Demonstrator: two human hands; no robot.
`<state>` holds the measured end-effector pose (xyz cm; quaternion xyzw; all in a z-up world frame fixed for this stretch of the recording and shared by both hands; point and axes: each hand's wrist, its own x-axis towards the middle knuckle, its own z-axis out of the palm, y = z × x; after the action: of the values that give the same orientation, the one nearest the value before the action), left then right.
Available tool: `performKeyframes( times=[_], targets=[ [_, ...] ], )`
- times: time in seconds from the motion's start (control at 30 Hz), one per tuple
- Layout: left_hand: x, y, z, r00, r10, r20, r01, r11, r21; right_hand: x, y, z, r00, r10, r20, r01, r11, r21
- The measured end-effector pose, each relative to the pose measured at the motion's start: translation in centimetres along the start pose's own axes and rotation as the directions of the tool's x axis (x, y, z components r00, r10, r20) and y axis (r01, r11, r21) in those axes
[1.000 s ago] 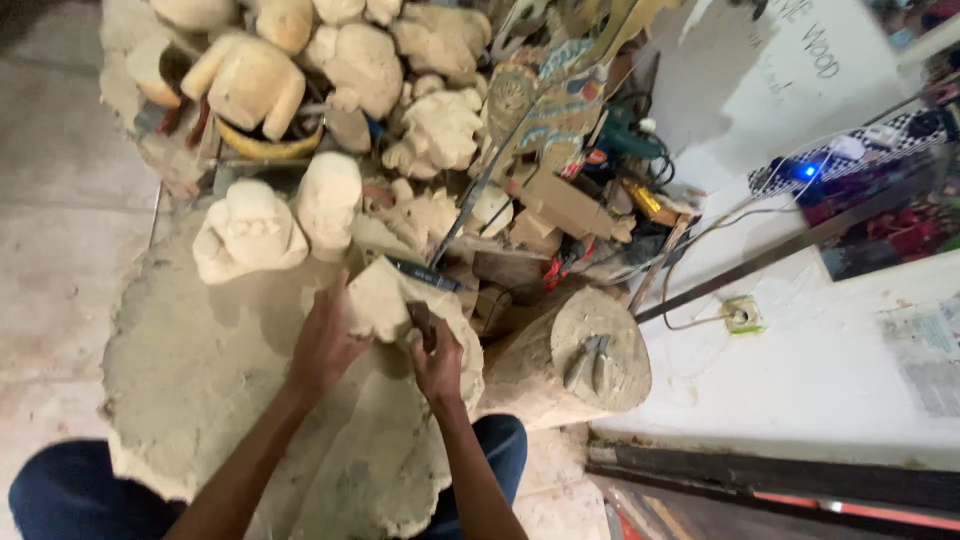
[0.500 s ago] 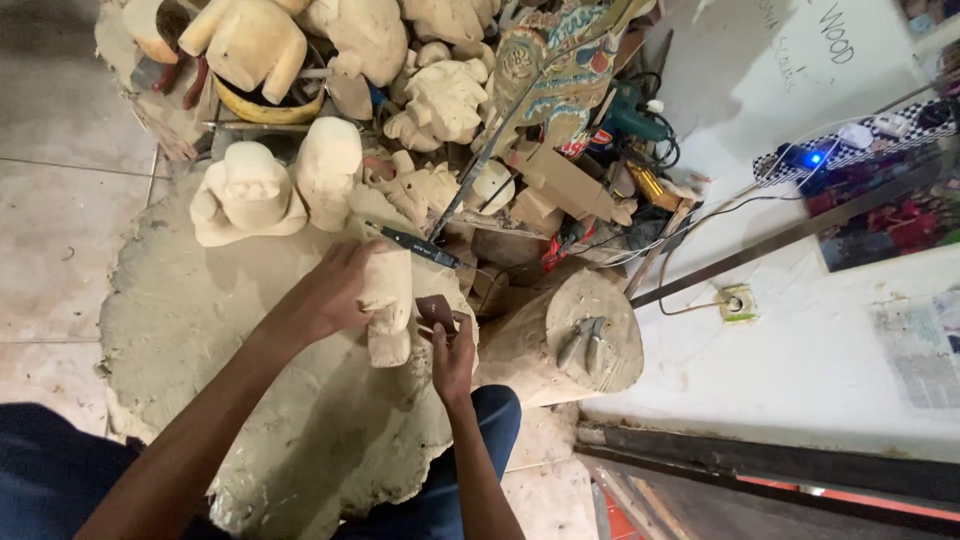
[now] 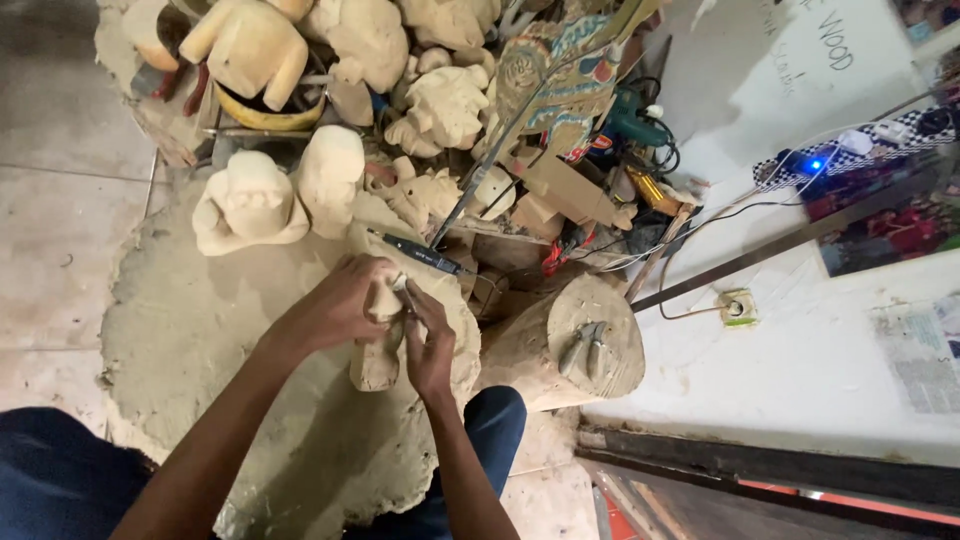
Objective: Refining a small wooden head carving using a hand tool
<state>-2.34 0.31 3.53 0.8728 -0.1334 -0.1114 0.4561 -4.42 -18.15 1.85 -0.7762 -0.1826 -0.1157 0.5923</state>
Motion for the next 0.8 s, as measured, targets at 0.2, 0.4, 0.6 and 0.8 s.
performKeyframes(
  times=[0.2, 0.4, 0.6, 0.8],
  targets=[
    [-0.2, -3.2, 3.9, 0.966, 0.101, -0.236, -0.129, 0.986, -0.106, 0.0, 3.0, -0.5, 1.0, -0.018, 0.015, 0.019, 0.993, -0.114],
    [-0.2, -4.7, 6.0, 0.91, 0.095, -0.403, -0.205, 0.949, -0.24, 1.2, 1.9, -1.9, 0.996, -0.064, 0.059, 0.075, 0.976, -0.202],
    [0.5, -4.7, 5.6, 0.941, 0.093, -0.325, -0.195, 0.936, -0.294, 1.8, 0.7, -1.7, 0.994, -0.1, 0.043, 0.108, 0.954, -0.28],
    [1.1, -4.2, 4.1, 0.961, 0.11, -0.253, -0.157, 0.972, -0.173, 1.6, 2.6, -1.2, 0.977, -0.208, 0.042, 0.209, 0.913, -0.349]
  ],
)
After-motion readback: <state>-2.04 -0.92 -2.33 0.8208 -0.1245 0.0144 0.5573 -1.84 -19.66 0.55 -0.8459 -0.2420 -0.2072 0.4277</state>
